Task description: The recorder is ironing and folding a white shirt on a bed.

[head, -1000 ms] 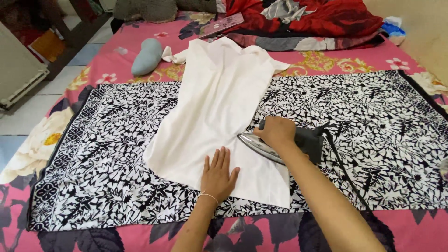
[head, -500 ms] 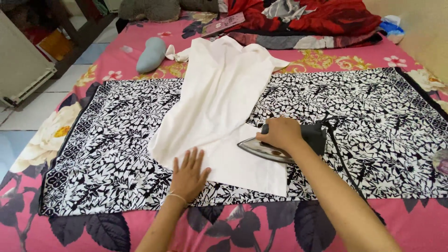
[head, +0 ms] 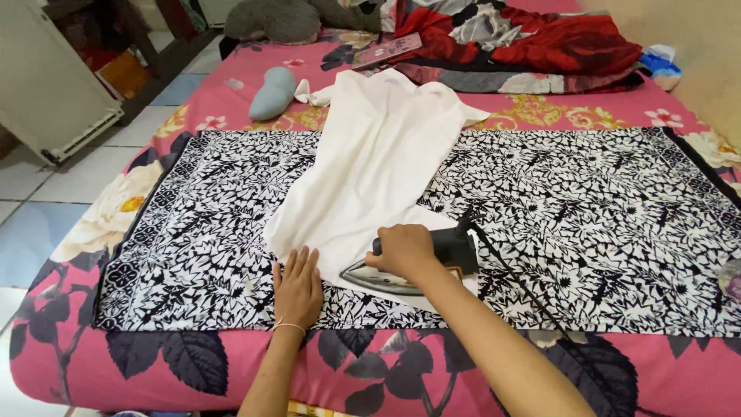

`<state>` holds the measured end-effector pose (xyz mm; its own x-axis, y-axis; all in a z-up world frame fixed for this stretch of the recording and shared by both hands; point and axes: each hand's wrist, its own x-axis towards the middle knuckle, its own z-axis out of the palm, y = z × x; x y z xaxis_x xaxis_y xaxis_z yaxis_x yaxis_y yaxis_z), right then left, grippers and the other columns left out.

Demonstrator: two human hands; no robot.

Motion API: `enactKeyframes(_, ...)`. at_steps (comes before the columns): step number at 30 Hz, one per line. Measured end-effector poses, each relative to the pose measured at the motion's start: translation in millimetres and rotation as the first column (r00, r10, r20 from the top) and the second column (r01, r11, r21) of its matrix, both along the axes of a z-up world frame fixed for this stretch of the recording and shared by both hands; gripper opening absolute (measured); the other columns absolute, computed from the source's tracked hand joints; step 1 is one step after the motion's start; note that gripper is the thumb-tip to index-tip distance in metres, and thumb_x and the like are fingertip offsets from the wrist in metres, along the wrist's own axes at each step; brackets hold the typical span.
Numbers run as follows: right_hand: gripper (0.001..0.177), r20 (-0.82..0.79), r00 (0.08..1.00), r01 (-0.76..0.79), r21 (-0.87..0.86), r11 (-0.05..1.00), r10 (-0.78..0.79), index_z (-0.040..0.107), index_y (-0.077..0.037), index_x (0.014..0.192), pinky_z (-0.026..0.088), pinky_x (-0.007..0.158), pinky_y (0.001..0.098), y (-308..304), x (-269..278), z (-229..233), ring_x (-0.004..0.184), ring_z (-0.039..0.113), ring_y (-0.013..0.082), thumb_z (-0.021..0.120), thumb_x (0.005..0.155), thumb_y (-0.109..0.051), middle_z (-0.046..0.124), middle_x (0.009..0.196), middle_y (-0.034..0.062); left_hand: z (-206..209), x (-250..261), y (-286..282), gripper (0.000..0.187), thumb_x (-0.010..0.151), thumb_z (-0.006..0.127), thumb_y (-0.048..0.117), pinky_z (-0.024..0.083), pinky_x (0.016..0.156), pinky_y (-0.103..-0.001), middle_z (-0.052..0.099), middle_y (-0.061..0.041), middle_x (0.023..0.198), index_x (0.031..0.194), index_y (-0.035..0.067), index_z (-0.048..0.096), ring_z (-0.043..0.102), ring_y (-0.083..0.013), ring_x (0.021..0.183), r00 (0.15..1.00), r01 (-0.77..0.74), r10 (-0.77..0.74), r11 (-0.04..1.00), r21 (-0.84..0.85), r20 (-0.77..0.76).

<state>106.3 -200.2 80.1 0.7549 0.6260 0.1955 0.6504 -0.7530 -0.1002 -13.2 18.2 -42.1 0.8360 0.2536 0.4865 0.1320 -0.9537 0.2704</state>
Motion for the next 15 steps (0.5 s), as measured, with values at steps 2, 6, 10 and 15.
enactKeyframes(2,0.051,-0.028,0.999,0.038,-0.056,0.998,-0.039,0.075,-0.011,0.089,0.058,0.07,0.046,-0.5,-6.9,3.4,0.075,0.075,0.0312,0.068,0.076,-0.06,0.075,0.079,0.0133,-1.5,0.1,0.1,0.047,0.102,0.042,0.028,0.018,0.123,-0.054,0.05,-0.008,0.155,0.145,0.016,0.056,0.038,-0.0275,0.148,1.0,0.002,-0.002,1.0,-0.028,0.011)
enactKeyframes(6,0.048,-0.027,0.999,0.044,-0.037,0.998,-0.045,0.076,-0.012,0.089,0.058,0.07,0.0454,-15.8,-7.1,5.1,0.076,0.074,0.0317,0.068,0.076,-0.057,0.075,0.081,0.0135,0.4,0.5,-0.6,0.047,0.102,0.042,0.028,0.018,0.122,-0.053,0.05,-0.007,0.155,0.145,0.016,0.055,0.038,-0.027,0.148,1.0,-0.005,0.005,1.0,-0.026,-0.015)
enactKeyframes(10,0.053,-0.067,0.992,0.095,-0.112,0.989,-0.103,0.076,-0.011,0.091,0.058,0.072,0.0461,-39.2,-12.9,13.3,0.079,0.074,0.0313,0.068,0.077,-0.062,0.075,0.083,0.0131,1.8,-0.8,-1.6,0.048,0.102,0.042,0.029,0.018,0.123,-0.052,0.049,-0.008,0.155,0.146,0.016,0.055,0.038,-0.0268,0.148,1.0,-0.008,0.008,1.0,-0.024,-0.025)
enactKeyframes(15,0.056,-0.069,0.984,0.151,-0.148,0.977,-0.163,0.075,-0.012,0.094,0.058,0.074,0.0459,-83.5,-18.8,16.5,0.082,0.074,0.0312,0.067,0.077,-0.065,0.075,0.085,0.0129,4.4,0.4,-3.2,0.048,0.102,0.041,0.03,0.018,0.124,-0.05,0.048,-0.006,0.156,0.146,0.018,0.055,0.038,-0.0251,0.148,0.999,-0.021,0.019,0.999,-0.036,-0.046)
